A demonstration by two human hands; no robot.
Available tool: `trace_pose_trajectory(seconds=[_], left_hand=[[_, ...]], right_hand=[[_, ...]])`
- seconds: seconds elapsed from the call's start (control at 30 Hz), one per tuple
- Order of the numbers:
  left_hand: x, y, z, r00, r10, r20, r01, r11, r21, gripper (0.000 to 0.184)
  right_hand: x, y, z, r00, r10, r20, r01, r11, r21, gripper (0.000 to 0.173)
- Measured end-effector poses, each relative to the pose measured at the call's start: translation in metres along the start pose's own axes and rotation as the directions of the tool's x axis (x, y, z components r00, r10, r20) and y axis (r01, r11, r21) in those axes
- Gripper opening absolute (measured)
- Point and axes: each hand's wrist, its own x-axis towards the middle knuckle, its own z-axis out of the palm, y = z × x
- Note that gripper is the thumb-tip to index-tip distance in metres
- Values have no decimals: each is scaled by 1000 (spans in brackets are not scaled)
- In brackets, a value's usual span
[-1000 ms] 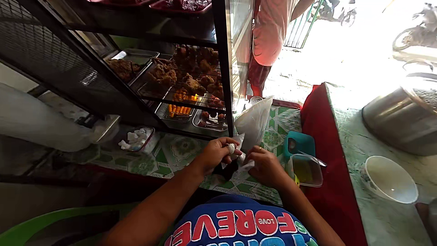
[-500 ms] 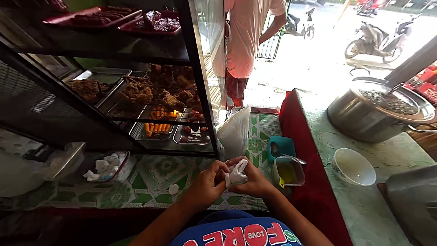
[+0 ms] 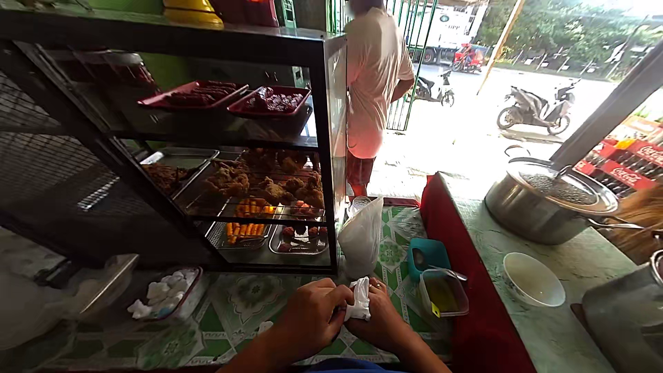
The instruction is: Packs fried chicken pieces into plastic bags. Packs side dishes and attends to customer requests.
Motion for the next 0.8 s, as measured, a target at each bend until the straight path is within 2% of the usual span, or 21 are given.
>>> trace_pose_trajectory(seconds=[0.2, 0.3, 0.37, 0.4, 0.47, 0.57, 0.7, 0.8], left_hand=[[-6, -15, -43, 993, -20, -113, 17, 999, -28, 12], [-11, -23, -50, 998, 39, -53, -42, 997, -59, 9], [-14, -26, -47, 995, 95, 1, -94, 990, -108, 8], [-15, -28, -45, 992, 126, 18, -123, 985, -120, 8], [-17, -33, -41, 984, 174, 42, -167, 977, -133, 11], [-20, -43, -44, 972, 223, 71, -213, 969, -122, 13], [-21, -53, -58, 961, 260, 89, -253, 964, -85, 13], [-23, -62, -61, 976, 214, -28, -216, 974, -63, 12]], right_hand=[[3, -14, 14, 996, 89, 18, -88, 995, -47, 30], [7, -21, 19, 990, 116, 85, -114, 993, -32, 34], [12, -31, 22, 984, 121, 129, -130, 989, 66, 41], [15, -34, 25, 989, 102, 107, -115, 985, 126, 41], [20, -35, 36, 998, 55, 4, -55, 986, 160, 28], [26, -31, 48, 998, 51, -34, -48, 993, 107, 17], [29, -28, 60, 997, -13, -72, 12, 1000, -13, 19], [35, -29, 54, 995, -34, -95, 24, 995, -101, 16]])
